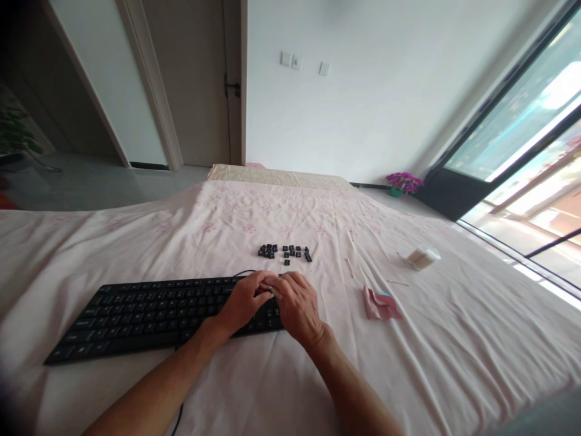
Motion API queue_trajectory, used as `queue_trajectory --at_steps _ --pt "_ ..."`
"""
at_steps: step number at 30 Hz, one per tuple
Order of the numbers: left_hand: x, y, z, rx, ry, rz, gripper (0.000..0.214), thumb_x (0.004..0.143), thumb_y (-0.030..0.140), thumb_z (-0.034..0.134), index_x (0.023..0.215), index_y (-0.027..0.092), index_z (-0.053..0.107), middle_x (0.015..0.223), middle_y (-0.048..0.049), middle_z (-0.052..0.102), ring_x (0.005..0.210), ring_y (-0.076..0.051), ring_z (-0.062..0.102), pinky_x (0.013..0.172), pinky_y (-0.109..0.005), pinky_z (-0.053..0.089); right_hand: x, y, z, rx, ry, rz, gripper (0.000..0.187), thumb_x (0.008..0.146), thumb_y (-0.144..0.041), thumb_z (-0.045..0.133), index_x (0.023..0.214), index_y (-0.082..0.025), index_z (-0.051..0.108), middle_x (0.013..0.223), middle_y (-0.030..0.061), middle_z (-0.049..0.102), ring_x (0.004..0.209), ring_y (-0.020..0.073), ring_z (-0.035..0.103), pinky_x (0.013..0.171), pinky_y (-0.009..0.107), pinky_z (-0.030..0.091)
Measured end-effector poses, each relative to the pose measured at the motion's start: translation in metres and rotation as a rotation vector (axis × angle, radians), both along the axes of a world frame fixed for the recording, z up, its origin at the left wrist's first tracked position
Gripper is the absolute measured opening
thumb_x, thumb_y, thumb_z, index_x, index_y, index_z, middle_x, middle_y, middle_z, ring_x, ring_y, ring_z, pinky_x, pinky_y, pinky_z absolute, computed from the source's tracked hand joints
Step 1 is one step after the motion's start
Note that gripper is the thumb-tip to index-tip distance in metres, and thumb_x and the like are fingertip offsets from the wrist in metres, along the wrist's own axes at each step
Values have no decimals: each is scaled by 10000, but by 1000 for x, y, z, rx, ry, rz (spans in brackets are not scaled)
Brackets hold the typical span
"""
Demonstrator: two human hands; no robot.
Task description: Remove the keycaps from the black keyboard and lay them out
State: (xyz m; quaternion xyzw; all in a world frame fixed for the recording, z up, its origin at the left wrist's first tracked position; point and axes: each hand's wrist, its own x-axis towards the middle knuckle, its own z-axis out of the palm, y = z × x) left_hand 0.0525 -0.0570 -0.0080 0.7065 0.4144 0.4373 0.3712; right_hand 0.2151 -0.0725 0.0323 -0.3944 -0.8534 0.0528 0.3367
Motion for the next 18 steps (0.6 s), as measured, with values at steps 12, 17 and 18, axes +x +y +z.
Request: queue_trajectory --at_steps 12,17,18 --pt "1 4 -9 -152 -257 0 461 764 86 603 1204 210 544 1066 -53 638 876 -144 679 837 -296 556 11 18 -20 -294 37 -166 137 901 -276 566 942 -259 696 895 26 693 811 189 657 723 278 467" --pt "-4 4 -3 -105 -346 196 361 857 291 579 1204 199 536 1096 -70 639 877 -152 681 834 -293 548 38 61 -31 -382 92 -463 171 856 -325 591 948 -233 702 898 44 735 843 232 670 749 322 472" --pt "-6 4 -1 -100 -381 244 363 870 338 564 1203 194 533 1083 -71 641 856 -151 681 806 -283 552 43 70 -34 -395 85 -478 180 852 -321 587 948 -221 701 891 55 737 836 238 670 735 324 469"
